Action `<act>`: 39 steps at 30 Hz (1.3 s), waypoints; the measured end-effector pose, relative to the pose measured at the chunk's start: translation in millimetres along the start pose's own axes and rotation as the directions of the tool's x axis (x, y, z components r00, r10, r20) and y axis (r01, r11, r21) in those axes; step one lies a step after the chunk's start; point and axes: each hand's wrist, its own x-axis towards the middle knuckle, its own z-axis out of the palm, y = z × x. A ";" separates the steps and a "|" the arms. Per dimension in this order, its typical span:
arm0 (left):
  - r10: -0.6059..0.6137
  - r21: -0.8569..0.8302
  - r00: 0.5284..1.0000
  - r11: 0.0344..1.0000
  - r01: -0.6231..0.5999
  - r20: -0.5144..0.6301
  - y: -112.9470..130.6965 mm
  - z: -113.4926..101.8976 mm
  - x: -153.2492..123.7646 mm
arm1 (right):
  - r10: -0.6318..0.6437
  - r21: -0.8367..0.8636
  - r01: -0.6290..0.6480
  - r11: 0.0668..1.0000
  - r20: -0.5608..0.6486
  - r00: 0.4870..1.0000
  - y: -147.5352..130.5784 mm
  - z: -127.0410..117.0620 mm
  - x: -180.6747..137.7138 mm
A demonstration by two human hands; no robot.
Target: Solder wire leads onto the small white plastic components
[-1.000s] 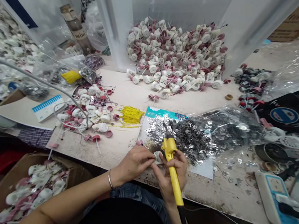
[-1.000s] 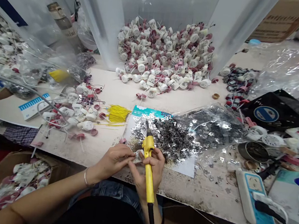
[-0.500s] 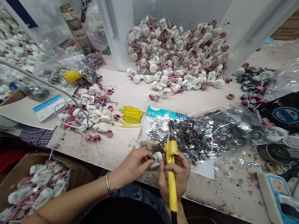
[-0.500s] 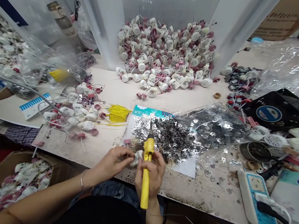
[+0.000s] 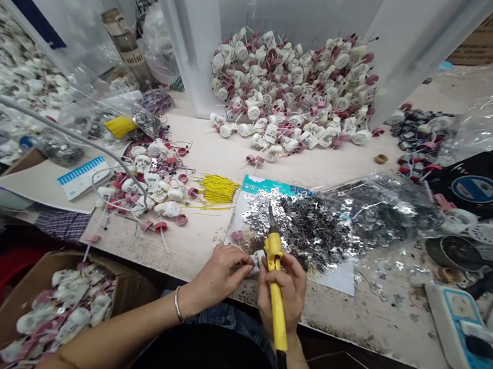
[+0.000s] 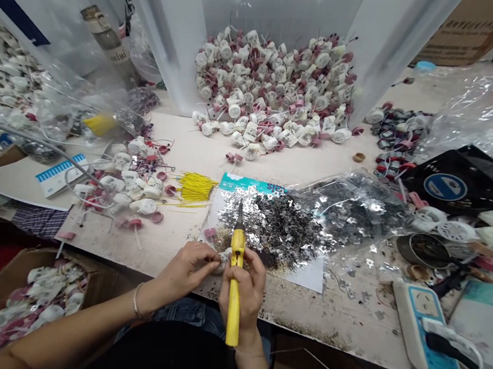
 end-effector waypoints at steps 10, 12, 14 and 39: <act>0.010 0.191 1.000 0.982 -0.014 0.019 -5.7 1.8 -12.7 | -0.024 0.086 0.025 0.996 -0.005 1.000 0.6 -31.1 -7.5; -0.061 0.126 0.995 0.991 0.051 0.075 -4.9 1.3 -12.0 | -0.111 0.074 0.110 0.991 0.011 0.994 -3.6 -50.9 -10.5; -0.126 0.038 0.987 0.992 0.122 0.100 -4.1 0.7 -9.6 | -0.181 -0.008 0.184 0.983 0.159 0.971 -11.2 -73.1 -14.0; -0.231 -0.016 0.961 0.972 0.236 0.150 2.2 -5.1 5.6 | -0.223 -0.099 0.319 0.943 0.525 0.822 -21.8 -118.8 -10.4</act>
